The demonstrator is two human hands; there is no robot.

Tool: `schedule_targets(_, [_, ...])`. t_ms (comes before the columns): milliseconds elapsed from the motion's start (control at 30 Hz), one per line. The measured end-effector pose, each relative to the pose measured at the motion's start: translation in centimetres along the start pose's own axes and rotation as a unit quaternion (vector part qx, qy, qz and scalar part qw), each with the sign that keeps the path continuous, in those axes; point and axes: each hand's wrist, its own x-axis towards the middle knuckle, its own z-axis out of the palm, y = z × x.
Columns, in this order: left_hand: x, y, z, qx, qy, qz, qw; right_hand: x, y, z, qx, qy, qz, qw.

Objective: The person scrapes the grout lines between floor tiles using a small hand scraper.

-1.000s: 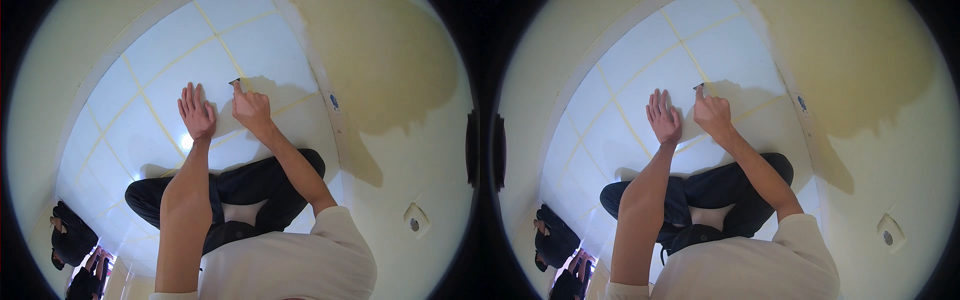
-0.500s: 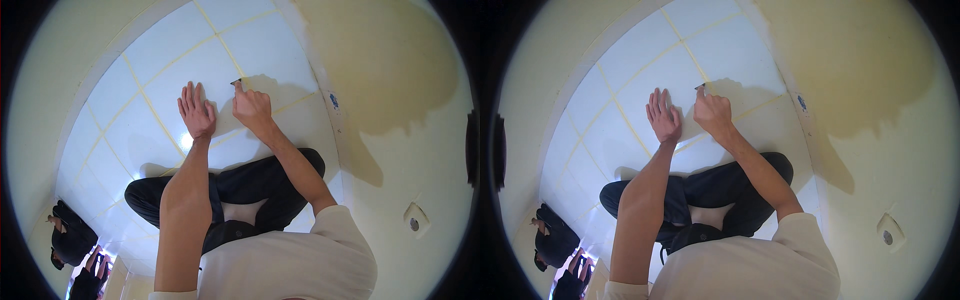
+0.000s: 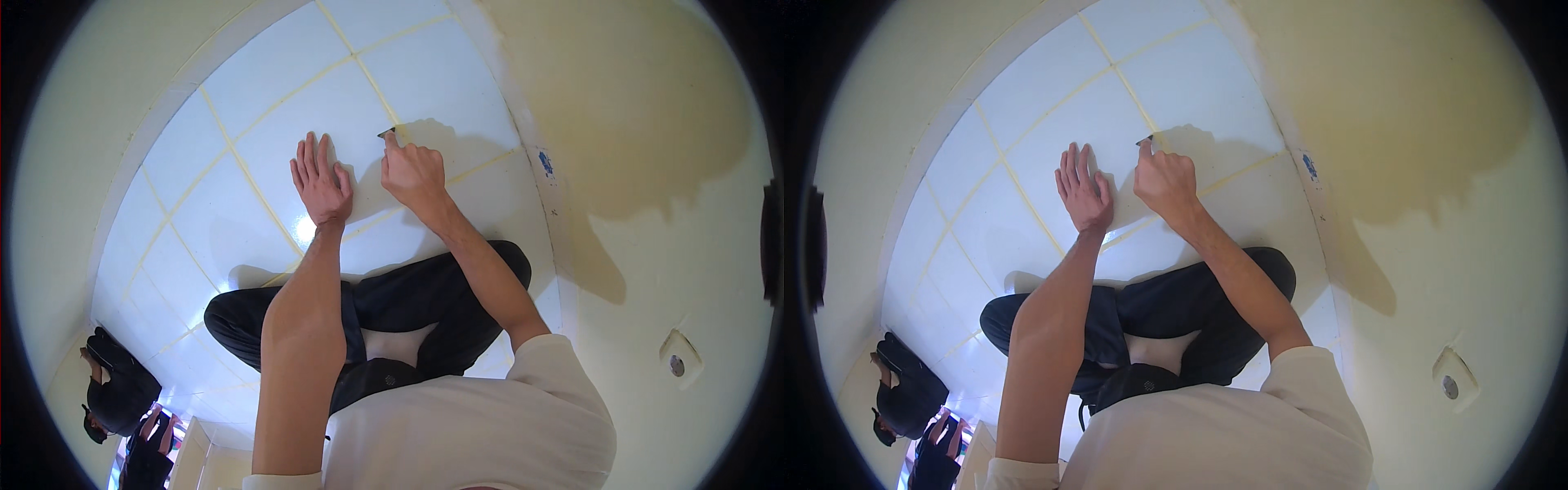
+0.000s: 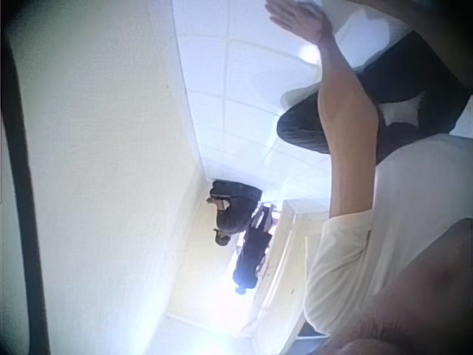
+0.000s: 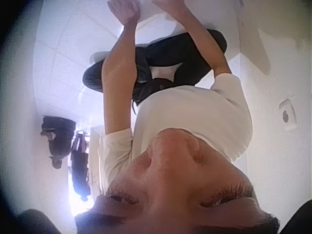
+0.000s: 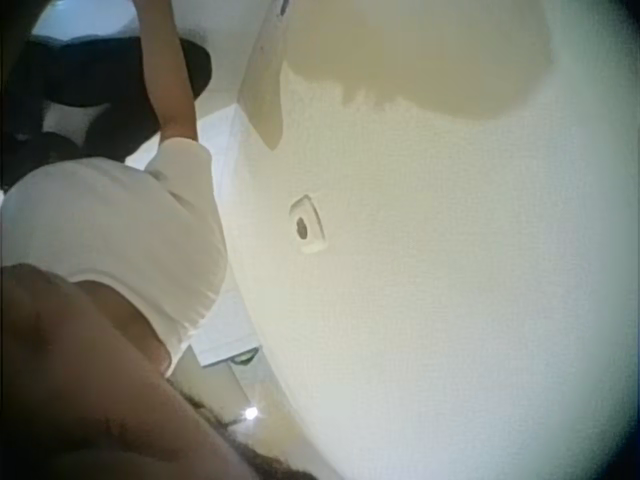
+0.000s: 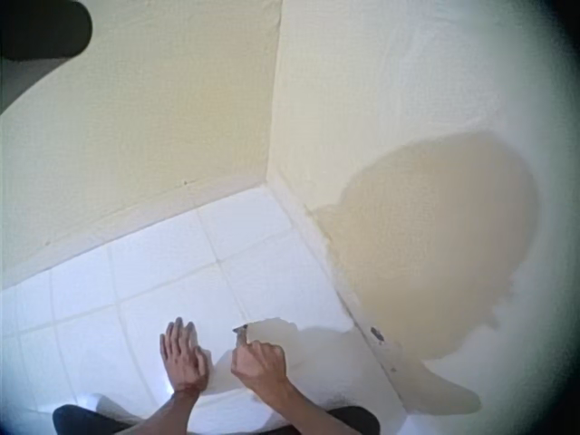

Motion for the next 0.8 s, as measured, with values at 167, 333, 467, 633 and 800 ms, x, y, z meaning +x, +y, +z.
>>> schedule_targets(167, [-0.07, 0.12, 0.07, -0.008, 0.000, -0.001, 1.000, -0.10, 0.53, -0.02, 0.000, -0.004, -0.004, 1.000])
schedule_targets(333, [-0.09, 0.04, 0.00, 0.002, -0.001, 0.002, 1.000, 0.10, 0.50, -0.33, 0.009, 0.000, -0.005, 1.000])
schedule_targets(467, [-0.08, 0.03, -0.08, 0.005, -0.004, -0.002, 1.000, -0.03, 0.47, -0.28, 0.010, 0.002, -0.004, 1.000])
schedule_targets(633, [-0.12, 0.32, -0.22, 0.001, -0.004, -0.005, 1.000, 0.04, 0.92, -0.09, 0.014, -0.018, 0.009, 1.000])
schedule_targets(800, [-0.11, 0.17, -0.46, 0.005, 0.002, -0.002, 1.000, 0.19, 0.89, -0.47, 0.009, -0.019, 0.004, 1.000])
